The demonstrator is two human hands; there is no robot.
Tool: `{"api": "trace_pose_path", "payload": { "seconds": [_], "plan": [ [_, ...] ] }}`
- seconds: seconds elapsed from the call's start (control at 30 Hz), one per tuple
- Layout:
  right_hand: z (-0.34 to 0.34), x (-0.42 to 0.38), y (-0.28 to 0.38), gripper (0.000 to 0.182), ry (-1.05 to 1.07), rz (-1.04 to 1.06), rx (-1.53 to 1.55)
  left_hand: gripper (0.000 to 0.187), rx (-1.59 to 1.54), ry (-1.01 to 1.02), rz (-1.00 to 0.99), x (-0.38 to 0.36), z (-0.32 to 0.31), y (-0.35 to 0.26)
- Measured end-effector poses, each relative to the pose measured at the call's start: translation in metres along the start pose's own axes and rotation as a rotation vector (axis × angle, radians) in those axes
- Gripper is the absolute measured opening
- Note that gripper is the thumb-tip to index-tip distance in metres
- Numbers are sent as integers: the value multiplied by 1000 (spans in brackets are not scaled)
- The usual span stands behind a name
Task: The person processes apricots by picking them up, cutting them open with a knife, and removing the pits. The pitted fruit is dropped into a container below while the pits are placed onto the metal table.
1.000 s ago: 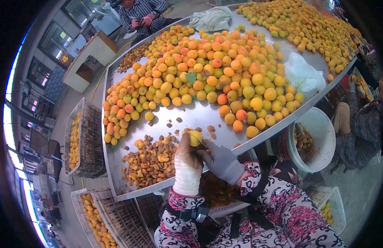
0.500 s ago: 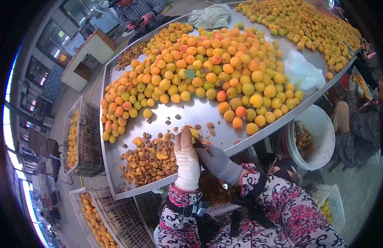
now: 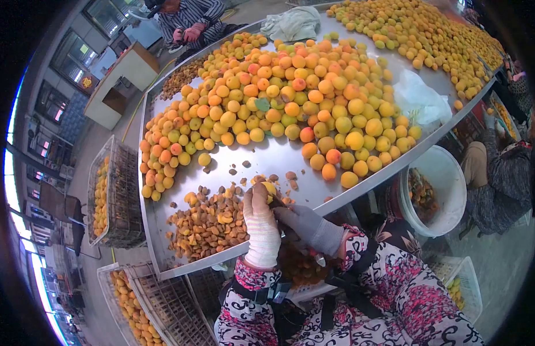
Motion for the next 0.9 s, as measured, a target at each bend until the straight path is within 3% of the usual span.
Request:
{"api": "trace_pose_path", "payload": {
  "seconds": [0.13, 0.2, 0.23, 0.3, 0.37, 0.43, 0.47, 0.5, 0.57, 0.7, 0.77, 0.9],
  "plan": [
    [8, 15, -12, 43, -27, 78, -207, 34, 107, 22, -76, 6, 8, -1],
    [8, 11, 2, 43, -64, 207, -536, 33, -135, -38, 34, 9, 11, 0],
    [8, 8, 0, 43, -57, 219, -549, 33, -157, -122, -54, 18, 26, -10],
    [5, -1, 0, 42, -9, 236, -486, 29, 203, -109, -316, 25, 51, -49],
    [15, 2, 18, 43, -116, 204, -470, 29, 146, -61, -364, 18, 44, -51],
    [35, 4, 40, 34, -248, 208, 47, 35, 793, 216, -666, -15, -16, -52],
    [34, 0, 55, 33, -227, 286, 23, 42, 1060, 249, -949, -38, -39, -63],
    [37, 4, 49, 33, -241, 283, 23, 41, 1050, 231, -1079, -56, -51, -72],
    [41, 17, 38, 46, -259, 355, 155, 41, 1117, 288, -1020, -50, -53, -67],
    [47, 24, 37, 43, -327, 346, 113, 42, 996, 229, -1010, -48, -53, -72],
    [47, 24, 37, 41, -321, 375, 198, 40, 782, 95, -1110, -51, -43, -75],
    [45, 14, 48, 32, -357, 471, 302, 39, 838, 159, -1056, -56, -55, -83]
  ]
}}
Point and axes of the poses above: each hand's wrist, its own x-axis towards the middle knuckle, its own z-axis out of the back of the hand, y = z × x, the point moved 9 cm from there along x, towards the middle knuckle, and after that the axes turned 7 degrees about x, right-handed, at the moved point
